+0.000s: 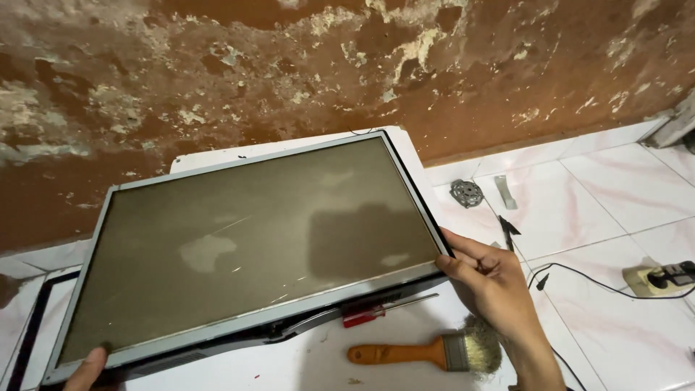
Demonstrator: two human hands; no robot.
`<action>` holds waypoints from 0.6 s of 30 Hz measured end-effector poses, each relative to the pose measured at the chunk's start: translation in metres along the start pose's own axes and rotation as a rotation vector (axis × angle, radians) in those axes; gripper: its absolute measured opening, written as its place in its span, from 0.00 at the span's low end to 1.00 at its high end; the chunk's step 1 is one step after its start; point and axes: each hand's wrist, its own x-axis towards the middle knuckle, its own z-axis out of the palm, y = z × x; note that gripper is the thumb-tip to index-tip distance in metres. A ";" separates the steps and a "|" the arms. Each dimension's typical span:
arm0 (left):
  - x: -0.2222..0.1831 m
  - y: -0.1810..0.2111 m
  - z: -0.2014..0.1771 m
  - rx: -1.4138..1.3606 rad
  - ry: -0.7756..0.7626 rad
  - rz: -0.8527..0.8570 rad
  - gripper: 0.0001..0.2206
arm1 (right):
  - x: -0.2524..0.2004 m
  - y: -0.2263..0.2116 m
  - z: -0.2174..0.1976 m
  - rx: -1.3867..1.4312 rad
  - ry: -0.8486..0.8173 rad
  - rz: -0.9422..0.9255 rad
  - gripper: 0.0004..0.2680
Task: The person is disassembling an LCD monitor, cleaning the panel with a brush, and then reattaching the front plastic frame.
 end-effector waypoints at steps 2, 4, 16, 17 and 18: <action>0.002 0.000 -0.010 -0.051 -0.017 -0.017 0.26 | -0.001 -0.004 0.002 -0.035 0.039 0.045 0.16; -0.003 0.005 -0.018 -0.100 -0.034 -0.033 0.24 | -0.003 -0.006 0.002 -0.118 0.033 0.018 0.17; -0.239 0.407 0.098 -0.447 0.094 -0.385 0.20 | -0.019 -0.013 0.001 -0.329 0.105 -0.061 0.16; -0.240 0.413 0.098 -0.447 0.110 -0.383 0.20 | -0.018 -0.011 0.001 -0.325 0.090 -0.065 0.16; -0.242 0.419 0.099 -0.409 0.120 -0.398 0.19 | -0.017 -0.010 0.000 -0.341 0.105 -0.037 0.16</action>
